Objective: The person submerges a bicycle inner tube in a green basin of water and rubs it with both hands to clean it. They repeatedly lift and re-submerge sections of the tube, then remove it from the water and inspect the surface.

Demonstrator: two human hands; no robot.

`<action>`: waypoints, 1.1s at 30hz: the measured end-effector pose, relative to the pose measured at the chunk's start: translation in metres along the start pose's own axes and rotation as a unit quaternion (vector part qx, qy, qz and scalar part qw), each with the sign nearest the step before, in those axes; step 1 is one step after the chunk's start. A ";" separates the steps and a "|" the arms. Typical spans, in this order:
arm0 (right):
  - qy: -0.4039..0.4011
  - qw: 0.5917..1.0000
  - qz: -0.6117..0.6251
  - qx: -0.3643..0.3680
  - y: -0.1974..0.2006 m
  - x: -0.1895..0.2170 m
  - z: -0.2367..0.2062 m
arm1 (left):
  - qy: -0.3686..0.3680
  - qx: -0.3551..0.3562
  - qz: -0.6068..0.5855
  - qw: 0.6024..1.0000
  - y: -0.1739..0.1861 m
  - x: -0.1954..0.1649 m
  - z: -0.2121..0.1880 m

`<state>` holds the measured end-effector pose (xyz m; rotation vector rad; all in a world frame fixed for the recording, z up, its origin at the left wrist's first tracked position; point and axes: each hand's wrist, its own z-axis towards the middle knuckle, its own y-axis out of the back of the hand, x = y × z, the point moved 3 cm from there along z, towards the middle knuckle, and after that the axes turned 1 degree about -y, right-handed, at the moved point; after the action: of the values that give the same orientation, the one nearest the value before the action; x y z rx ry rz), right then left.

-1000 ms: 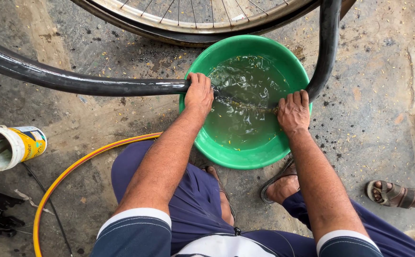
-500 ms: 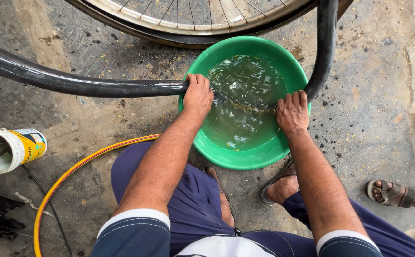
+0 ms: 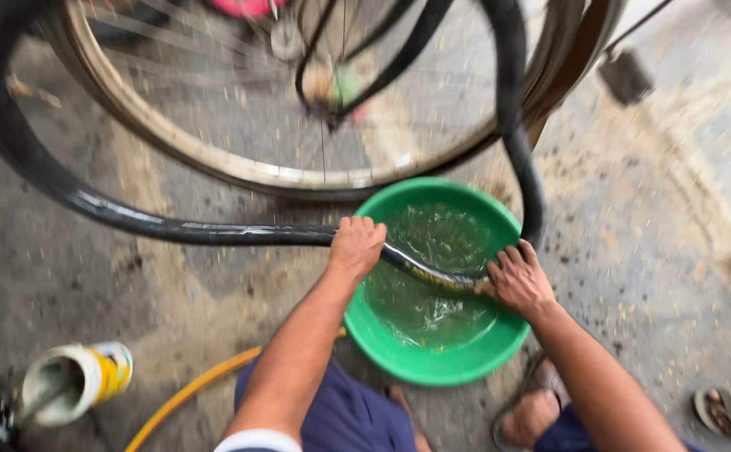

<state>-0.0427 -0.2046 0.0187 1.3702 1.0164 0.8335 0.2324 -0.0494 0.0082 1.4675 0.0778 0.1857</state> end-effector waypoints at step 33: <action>-0.259 0.838 0.012 -0.481 0.214 -0.165 0.011 | 0.160 -0.202 -0.027 0.966 0.220 0.035 0.218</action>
<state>-0.0732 -0.3497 0.2456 0.6435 0.0738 0.7576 0.2853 -0.2367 0.2516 1.0173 0.3242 0.3712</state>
